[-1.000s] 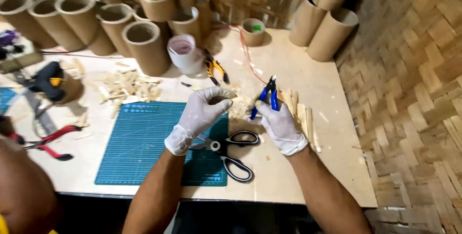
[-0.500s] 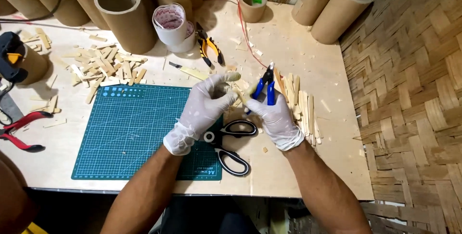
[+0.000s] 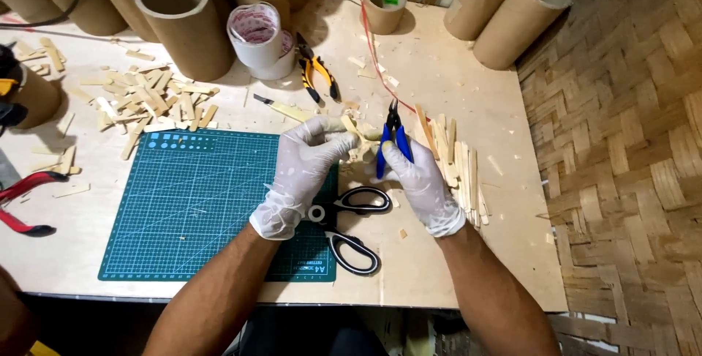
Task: Trimming and shaping small wooden strips using scissors and nippers on a cutting mat.
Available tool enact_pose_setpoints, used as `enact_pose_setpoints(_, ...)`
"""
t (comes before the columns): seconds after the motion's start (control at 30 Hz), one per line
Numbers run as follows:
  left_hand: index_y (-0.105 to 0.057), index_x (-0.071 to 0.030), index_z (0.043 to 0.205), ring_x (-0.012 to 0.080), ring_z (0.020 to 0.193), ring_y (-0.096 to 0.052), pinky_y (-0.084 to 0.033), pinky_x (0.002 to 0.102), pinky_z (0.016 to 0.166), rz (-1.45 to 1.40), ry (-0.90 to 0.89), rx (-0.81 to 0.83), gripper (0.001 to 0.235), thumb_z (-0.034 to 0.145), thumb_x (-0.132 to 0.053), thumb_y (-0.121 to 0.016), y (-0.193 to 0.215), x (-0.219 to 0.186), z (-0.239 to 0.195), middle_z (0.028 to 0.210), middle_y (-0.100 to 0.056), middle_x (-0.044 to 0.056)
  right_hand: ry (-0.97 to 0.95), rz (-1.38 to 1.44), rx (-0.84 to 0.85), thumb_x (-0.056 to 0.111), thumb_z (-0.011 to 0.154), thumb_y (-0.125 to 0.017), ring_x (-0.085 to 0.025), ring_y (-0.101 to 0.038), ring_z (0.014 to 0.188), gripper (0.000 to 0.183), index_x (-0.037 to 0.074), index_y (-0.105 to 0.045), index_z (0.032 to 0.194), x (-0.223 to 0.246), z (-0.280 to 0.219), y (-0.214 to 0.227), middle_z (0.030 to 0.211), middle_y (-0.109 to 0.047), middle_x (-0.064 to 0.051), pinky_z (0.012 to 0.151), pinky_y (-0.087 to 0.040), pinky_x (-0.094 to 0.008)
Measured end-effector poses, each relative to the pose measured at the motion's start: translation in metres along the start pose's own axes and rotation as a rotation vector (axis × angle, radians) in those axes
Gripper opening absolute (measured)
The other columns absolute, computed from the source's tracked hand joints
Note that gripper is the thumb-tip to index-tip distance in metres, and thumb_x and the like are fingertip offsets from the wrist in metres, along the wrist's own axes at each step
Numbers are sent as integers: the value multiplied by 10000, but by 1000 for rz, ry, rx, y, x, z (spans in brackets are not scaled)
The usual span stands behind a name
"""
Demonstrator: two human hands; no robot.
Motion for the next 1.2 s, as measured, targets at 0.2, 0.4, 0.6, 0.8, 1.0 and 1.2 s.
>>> enact_pose_setpoints(0.2,-790,-34,942,154,645,-732,-605,249,647,-67,-102,-95,201,786,-123,-880,14,-1,14,731,-741,110,31,-134,185,353,989,-645,-259,-768,740,359,3,-696,1051,7,-5,-13,746,-685,-145,665,-673,-384)
enact_pose_setpoints(0.4,-786,-67,912,113,644,-637,-550,243,641,-25,-220,-229,92,894,-157,-794,31,-33,11,683,-715,89,444,-980,99,364,836,-806,-362,-700,996,425,206,-710,1219,-4,1,-1,1023,-719,-125,857,-561,-467)
enact_pose_setpoints(0.6,-772,-54,890,137,612,-720,-576,186,583,-128,-193,-312,89,830,-105,-814,52,-16,32,700,-707,90,435,-1218,-20,507,772,-821,-287,-673,1038,497,289,-735,1211,-27,13,3,1010,-663,-26,888,-535,-447)
enact_pose_setpoints(0.8,-766,-33,939,137,650,-732,-592,193,590,-100,-181,-270,188,790,-109,-851,46,-14,31,750,-725,92,414,-1195,5,486,796,-811,-297,-660,1085,519,281,-717,1263,-24,12,1,1072,-661,-46,937,-510,-458)
enact_pose_setpoints(1.0,-752,-22,941,204,678,-761,-621,222,597,-173,-89,-173,158,827,-112,-816,29,-22,10,785,-729,142,356,-495,229,284,981,-650,-240,-636,1159,421,100,-645,1359,1,-11,-16,1223,-706,-175,1036,-483,-462)
enact_pose_setpoints(1.2,-754,-19,918,240,713,-772,-650,275,623,-173,-18,-119,169,828,-135,-838,16,-25,1,810,-745,154,128,-204,322,333,1014,-587,-107,-606,949,415,104,-671,1350,13,-23,-26,1056,-704,-20,880,-588,-343)
Point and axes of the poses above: each hand's wrist, its own z-axis towards the middle knuckle, its own y-axis out of the back of the hand, x = y × z, the point moved 4 cm from there along z, towards the middle knuckle
